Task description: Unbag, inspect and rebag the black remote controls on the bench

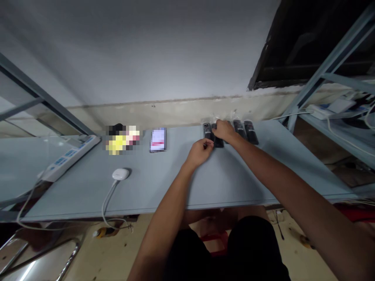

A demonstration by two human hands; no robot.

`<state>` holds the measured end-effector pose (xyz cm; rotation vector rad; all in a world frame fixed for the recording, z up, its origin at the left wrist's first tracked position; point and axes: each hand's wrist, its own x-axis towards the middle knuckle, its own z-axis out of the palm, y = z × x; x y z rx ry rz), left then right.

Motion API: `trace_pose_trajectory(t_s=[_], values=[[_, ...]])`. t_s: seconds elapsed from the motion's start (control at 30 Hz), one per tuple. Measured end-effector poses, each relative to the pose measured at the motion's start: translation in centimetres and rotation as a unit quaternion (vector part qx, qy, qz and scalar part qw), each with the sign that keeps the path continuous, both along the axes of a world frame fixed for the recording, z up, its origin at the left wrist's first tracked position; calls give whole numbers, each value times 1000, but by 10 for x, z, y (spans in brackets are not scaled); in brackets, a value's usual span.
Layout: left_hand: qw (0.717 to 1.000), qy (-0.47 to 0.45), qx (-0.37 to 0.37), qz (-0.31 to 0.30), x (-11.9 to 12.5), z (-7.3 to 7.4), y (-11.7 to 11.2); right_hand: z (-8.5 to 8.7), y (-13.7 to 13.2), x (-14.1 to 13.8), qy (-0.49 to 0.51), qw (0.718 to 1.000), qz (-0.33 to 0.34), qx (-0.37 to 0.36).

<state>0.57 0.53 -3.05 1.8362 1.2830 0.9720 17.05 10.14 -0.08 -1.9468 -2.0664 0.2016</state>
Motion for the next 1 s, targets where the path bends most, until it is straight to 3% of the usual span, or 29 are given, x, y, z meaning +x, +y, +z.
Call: trace_pose_trajectory(t_s=[0.17,0.37,0.53,0.63,0.83,0.93,1.0], values=[[998,62,26,-6,1,3,-5,6,3,-13,39,998,-49,-21],[996,91,26,-3,1,5,-7,8,14,-10,113,988,-77,-75],[998,62,15,11,2,0,-6,2,8,0,284,955,-77,-34],[999,27,-6,31,3,-3,-4,4,-3,12,454,888,-68,-22],[992,-109,-35,61,-6,6,2,3,-40,43,718,696,-4,-12],[981,-165,-61,83,-15,15,4,-5,-55,49,779,627,-18,-4],[973,-201,-58,93,-19,19,5,-10,-61,48,795,605,-35,-15]])
